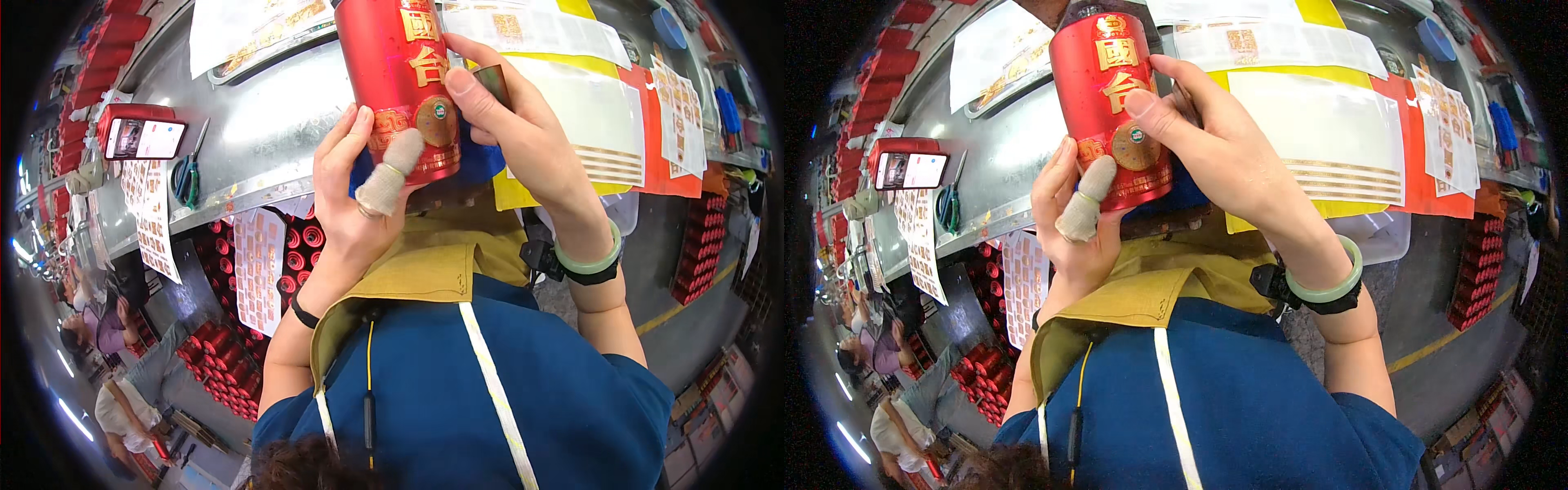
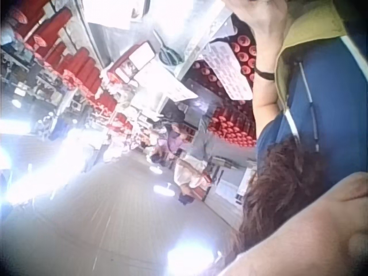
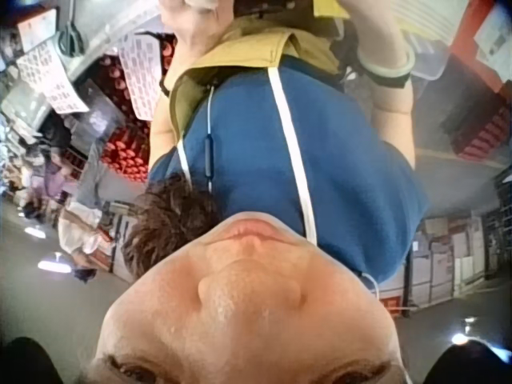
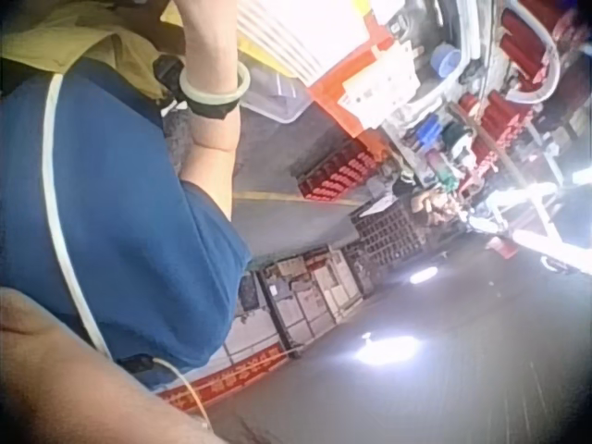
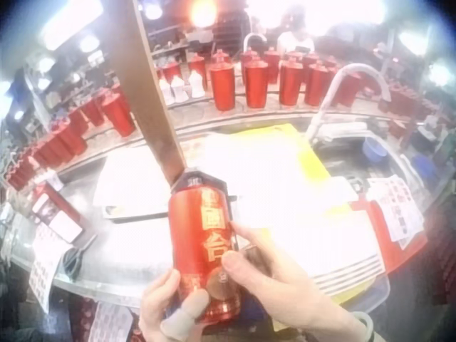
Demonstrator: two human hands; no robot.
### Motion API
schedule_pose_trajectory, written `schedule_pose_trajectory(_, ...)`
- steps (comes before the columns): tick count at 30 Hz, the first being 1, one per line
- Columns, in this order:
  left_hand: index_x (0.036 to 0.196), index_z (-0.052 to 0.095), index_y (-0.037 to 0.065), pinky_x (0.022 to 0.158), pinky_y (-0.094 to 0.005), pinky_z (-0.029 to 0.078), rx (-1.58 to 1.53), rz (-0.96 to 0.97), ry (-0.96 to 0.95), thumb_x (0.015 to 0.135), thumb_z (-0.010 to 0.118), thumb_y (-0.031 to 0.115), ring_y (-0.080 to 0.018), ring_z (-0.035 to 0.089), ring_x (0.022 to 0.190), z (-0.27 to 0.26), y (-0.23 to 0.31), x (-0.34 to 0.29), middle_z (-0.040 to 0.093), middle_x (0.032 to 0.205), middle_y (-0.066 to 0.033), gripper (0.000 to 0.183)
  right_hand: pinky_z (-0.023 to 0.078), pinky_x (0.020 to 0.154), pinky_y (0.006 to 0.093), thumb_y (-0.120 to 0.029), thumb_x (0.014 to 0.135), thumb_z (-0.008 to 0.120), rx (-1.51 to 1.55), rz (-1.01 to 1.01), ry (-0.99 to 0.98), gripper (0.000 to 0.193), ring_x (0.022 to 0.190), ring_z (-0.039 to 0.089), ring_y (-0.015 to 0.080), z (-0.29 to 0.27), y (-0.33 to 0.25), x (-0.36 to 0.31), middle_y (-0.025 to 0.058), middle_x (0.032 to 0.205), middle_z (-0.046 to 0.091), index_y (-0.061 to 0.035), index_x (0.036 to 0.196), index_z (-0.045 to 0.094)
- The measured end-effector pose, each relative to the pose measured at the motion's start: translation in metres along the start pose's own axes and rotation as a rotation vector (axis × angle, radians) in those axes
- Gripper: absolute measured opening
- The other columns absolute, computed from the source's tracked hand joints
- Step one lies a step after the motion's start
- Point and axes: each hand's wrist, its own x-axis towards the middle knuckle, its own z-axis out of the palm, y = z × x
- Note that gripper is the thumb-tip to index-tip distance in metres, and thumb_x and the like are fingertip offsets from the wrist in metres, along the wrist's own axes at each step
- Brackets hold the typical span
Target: Applying and smoothing adhesive labels onto red cylindrical bottles at a manufacturing workstation.
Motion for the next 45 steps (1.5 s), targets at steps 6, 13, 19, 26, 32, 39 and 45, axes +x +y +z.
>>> schedule_pose_trajectory(6, 0.140, 0.048, -0.008, 0.112, -0.0435, 0.048, 0.173, 0.118, -0.117, 0.090, 0.076, -0.001, -0.0398, 0.055, 0.134, -0.008, 0.006, 0.008, 0.049, 0.145, -0.0266, 0.058, 0.047, 0.082, 0.0251, -0.037, 0.104, 0.064, 0.081, -0.044, -0.009, 0.064, 0.093, 0.054, 0.0083, -0.004, 0.013, 0.001, 0.0024, 0.098, 0.060, 0.0044, 0.149, 0.045)
schedule_pose_trajectory(13, 0.137, 0.053, 0.001, 0.109, -0.0495, 0.051, -0.062, 0.084, -0.085, 0.085, 0.076, -0.007, -0.0462, 0.049, 0.139, -0.005, -0.007, -0.005, 0.048, 0.147, -0.0281, 0.057, 0.042, 0.076, 0.0215, -0.048, 0.104, 0.060, 0.082, 0.054, 0.000, 0.061, 0.088, 0.050, 0.0069, -0.010, 0.009, -0.004, -0.0023, 0.098, 0.057, -0.0040, 0.146, 0.052)
schedule_pose_trajectory(19, 0.130, 0.066, 0.012, 0.107, -0.0473, 0.052, 0.146, 0.171, -0.063, 0.075, 0.087, -0.002, -0.0426, 0.056, 0.132, -0.008, -0.002, 0.002, 0.054, 0.145, -0.0229, 0.060, 0.034, 0.066, 0.0201, -0.039, 0.110, 0.049, 0.117, 0.075, 0.036, 0.054, 0.074, 0.038, 0.0047, -0.009, 0.011, -0.006, -0.0043, 0.092, 0.049, 0.0003, 0.148, 0.049)
schedule_pose_trajectory(26, 0.127, 0.071, 0.011, 0.100, -0.0417, 0.054, 0.096, 0.005, 0.010, 0.081, 0.080, -0.003, -0.0379, 0.059, 0.125, -0.003, -0.001, -0.001, 0.057, 0.143, -0.0207, 0.048, 0.035, 0.064, 0.0203, -0.038, 0.111, 0.048, 0.137, 0.088, 0.042, 0.054, 0.074, 0.039, 0.0038, -0.012, 0.013, -0.006, -0.0041, 0.091, 0.050, 0.0018, 0.148, 0.048)
schedule_pose_trajectory(32, 0.116, 0.079, 0.018, 0.098, -0.0421, 0.054, 0.252, 0.158, 0.031, 0.081, 0.083, 0.000, -0.0380, 0.058, 0.123, 0.005, 0.005, 0.004, 0.056, 0.142, -0.0216, 0.039, 0.037, 0.069, 0.0207, -0.037, 0.111, 0.047, 0.121, 0.053, 0.008, 0.054, 0.077, 0.041, 0.0046, -0.015, 0.015, -0.004, -0.0029, 0.092, 0.051, 0.0019, 0.149, 0.047)
schedule_pose_trajectory(39, 0.131, 0.067, 0.006, 0.110, -0.0525, 0.045, -0.123, -0.341, 0.032, 0.072, 0.084, 0.003, -0.0380, 0.060, 0.123, 0.006, -0.001, 0.004, 0.061, 0.136, -0.0194, 0.062, 0.040, 0.093, 0.0229, -0.026, 0.108, 0.054, -0.181, -0.264, 0.074, 0.049, 0.099, 0.051, 0.0090, -0.013, -0.003, -0.004, 0.0018, 0.106, 0.055, 0.0002, 0.149, 0.047)
schedule_pose_trajectory(45, 0.138, 0.057, -0.003, 0.114, -0.0533, 0.040, 0.052, -0.154, -0.063, 0.070, 0.083, 0.003, -0.0417, 0.060, 0.123, -0.010, 0.000, 0.008, 0.065, 0.130, -0.0212, 0.073, 0.054, 0.077, 0.0346, 0.008, 0.073, 0.073, -0.837, -0.956, 0.149, 0.028, 0.087, 0.067, 0.0223, -0.012, -0.018, -0.002, 0.0062, 0.101, 0.075, -0.0066, 0.097, 0.077)
